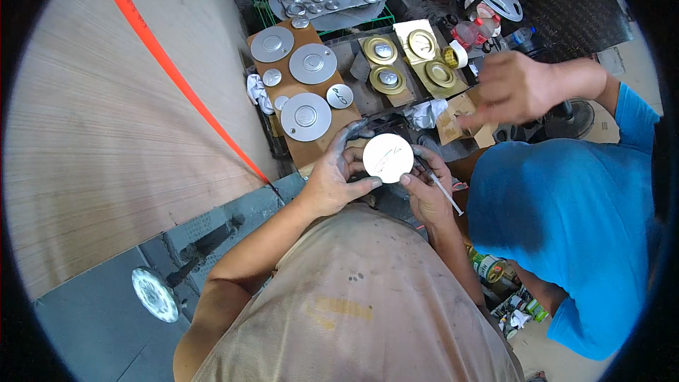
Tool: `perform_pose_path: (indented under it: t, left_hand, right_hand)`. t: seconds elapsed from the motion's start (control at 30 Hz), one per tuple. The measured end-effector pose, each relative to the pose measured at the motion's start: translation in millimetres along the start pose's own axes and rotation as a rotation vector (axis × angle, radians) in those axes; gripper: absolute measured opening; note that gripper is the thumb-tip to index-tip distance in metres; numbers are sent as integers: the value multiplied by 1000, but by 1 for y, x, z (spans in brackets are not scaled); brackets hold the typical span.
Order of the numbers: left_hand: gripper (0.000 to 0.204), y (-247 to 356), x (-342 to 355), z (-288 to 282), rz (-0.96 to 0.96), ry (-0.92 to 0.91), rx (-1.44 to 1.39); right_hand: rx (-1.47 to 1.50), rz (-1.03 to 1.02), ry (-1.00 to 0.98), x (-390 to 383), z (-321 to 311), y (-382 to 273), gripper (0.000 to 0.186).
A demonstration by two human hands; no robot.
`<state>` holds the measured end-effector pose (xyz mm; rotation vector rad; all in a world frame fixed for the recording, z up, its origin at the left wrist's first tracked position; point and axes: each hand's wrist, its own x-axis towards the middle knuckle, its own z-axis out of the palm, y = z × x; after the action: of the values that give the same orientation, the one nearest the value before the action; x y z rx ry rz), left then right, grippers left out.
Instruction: Detailed painting and resin application to wheel center caps at a workshop workbench.
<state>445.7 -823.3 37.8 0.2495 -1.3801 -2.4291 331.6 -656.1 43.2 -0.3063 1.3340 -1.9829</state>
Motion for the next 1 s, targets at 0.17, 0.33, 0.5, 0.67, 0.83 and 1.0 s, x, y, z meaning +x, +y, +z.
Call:
perform_pose_path:
  t: [0.17,0.33,0.5,0.67,0.83,1.0]
  left_hand:
    - [81,-6,-4,-13,-164,-12,-197]
    - [68,-15,-5,-15,-162,-16,-191]
    - [59,-15,-4,-11,-204,57,-160]
    - [51,-20,-3,-14,-220,96,-209]
    - [45,-21,-4,-16,-225,119,-225]
    - [35,-17,-2,-11,-206,104,-273]
  right_hand:
    - [18,-10,12,-1,-3,0,57]
    - [17,4,3,0,2,-1,58]
    - [-30,13,-33,1,2,-5,58]
    - [-62,-29,-65,2,1,-1,58]
    - [-71,28,-2,3,8,-4,54]
    - [-191,21,3,5,-22,10,50]
